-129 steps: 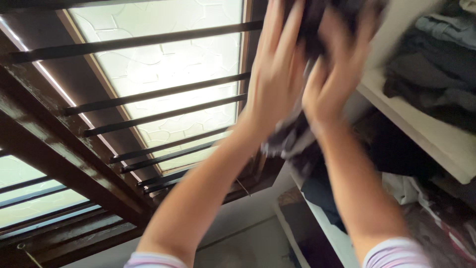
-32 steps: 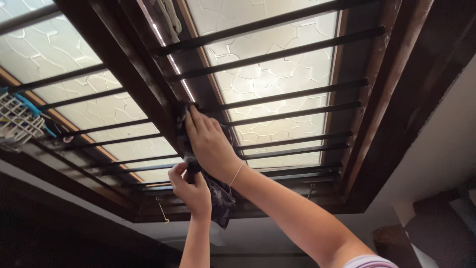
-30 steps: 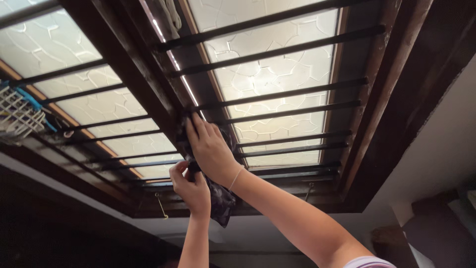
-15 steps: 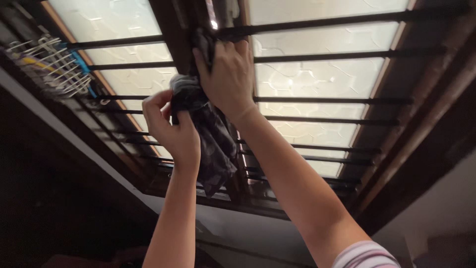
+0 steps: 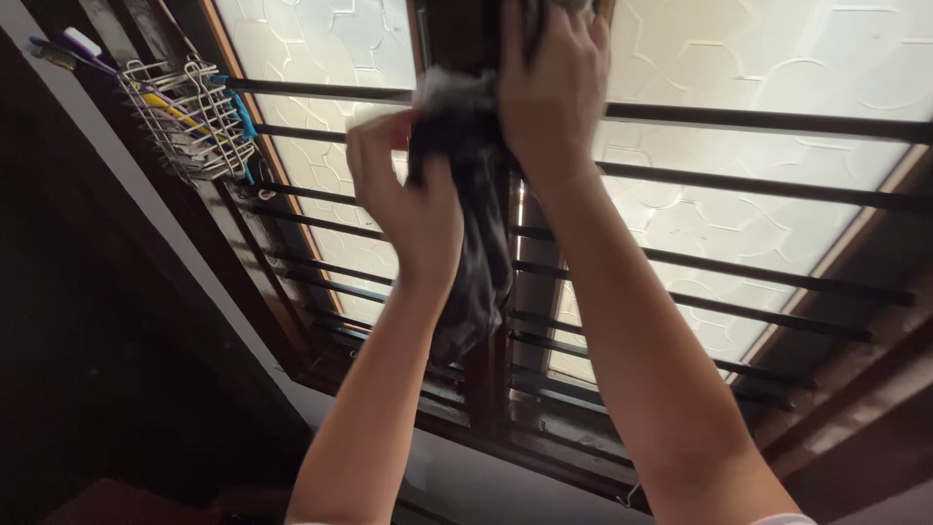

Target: The person cleans window bars using a cloth, occasionally rinsing the cloth in a bucket of water.

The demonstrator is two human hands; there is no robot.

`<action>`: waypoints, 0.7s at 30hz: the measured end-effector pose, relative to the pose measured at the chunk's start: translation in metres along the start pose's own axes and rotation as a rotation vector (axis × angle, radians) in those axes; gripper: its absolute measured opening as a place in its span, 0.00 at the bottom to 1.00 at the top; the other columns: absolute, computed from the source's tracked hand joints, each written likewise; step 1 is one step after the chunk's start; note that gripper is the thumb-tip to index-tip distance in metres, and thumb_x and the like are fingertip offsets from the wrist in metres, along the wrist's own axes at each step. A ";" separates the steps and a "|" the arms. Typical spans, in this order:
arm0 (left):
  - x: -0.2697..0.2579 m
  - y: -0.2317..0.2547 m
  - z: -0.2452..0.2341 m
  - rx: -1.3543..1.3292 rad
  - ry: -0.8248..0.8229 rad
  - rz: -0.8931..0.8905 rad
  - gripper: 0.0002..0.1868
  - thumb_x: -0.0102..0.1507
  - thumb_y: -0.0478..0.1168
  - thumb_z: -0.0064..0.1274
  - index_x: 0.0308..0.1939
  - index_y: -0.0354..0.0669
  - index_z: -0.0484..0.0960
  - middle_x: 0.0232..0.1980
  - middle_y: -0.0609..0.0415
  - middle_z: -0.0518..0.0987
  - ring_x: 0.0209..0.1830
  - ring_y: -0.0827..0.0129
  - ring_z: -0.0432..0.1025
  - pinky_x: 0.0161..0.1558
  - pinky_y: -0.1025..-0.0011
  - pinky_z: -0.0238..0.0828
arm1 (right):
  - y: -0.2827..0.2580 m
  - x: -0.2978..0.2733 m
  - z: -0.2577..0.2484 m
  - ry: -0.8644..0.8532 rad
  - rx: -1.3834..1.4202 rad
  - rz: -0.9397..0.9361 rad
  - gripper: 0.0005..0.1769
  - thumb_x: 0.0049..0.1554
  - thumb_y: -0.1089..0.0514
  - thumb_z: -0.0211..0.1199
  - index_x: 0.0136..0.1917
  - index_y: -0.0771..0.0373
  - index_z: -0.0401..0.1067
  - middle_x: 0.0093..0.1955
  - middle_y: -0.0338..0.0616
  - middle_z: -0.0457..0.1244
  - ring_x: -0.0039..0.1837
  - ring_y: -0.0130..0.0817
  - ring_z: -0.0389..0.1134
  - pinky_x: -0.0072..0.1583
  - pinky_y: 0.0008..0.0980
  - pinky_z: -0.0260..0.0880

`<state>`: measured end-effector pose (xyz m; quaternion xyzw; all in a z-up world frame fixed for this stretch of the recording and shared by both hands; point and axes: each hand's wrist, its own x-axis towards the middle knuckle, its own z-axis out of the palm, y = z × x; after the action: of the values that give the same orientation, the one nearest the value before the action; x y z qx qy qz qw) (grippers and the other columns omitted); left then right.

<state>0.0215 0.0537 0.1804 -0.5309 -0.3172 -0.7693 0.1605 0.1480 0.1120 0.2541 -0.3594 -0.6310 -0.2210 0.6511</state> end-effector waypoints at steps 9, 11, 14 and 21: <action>-0.030 -0.030 0.022 -0.015 -0.058 0.116 0.29 0.54 0.21 0.40 0.60 0.36 0.67 0.57 0.44 0.67 0.61 0.53 0.65 0.68 0.60 0.62 | -0.003 -0.045 -0.006 -0.129 -0.113 -0.046 0.20 0.72 0.48 0.54 0.65 0.67 0.68 0.53 0.51 0.67 0.65 0.50 0.62 0.68 0.53 0.57; -0.050 -0.038 0.017 -0.023 -0.075 0.084 0.29 0.53 0.21 0.40 0.59 0.35 0.66 0.57 0.42 0.66 0.61 0.50 0.65 0.69 0.57 0.61 | -0.001 -0.066 -0.007 -0.085 -0.107 -0.118 0.25 0.71 0.49 0.56 0.73 0.68 0.63 0.63 0.51 0.64 0.70 0.52 0.58 0.74 0.55 0.52; -0.083 -0.049 0.007 -0.028 -0.098 0.044 0.27 0.54 0.21 0.40 0.59 0.33 0.66 0.57 0.40 0.66 0.61 0.47 0.65 0.69 0.55 0.61 | -0.002 -0.103 -0.004 -0.088 -0.086 -0.133 0.31 0.70 0.51 0.58 0.79 0.66 0.56 0.79 0.52 0.56 0.77 0.54 0.53 0.82 0.54 0.45; -0.173 -0.079 -0.020 0.020 -0.191 -0.015 0.23 0.58 0.23 0.46 0.58 0.32 0.64 0.56 0.37 0.66 0.57 0.44 0.64 0.64 0.54 0.61 | 0.000 -0.197 -0.007 -0.194 0.018 -0.017 0.34 0.66 0.55 0.59 0.80 0.67 0.54 0.83 0.60 0.50 0.83 0.57 0.49 0.83 0.55 0.46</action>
<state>0.0280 0.0841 -0.0081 -0.5977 -0.3428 -0.7132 0.1290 0.1319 0.0746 0.0609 -0.3678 -0.6962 -0.1848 0.5881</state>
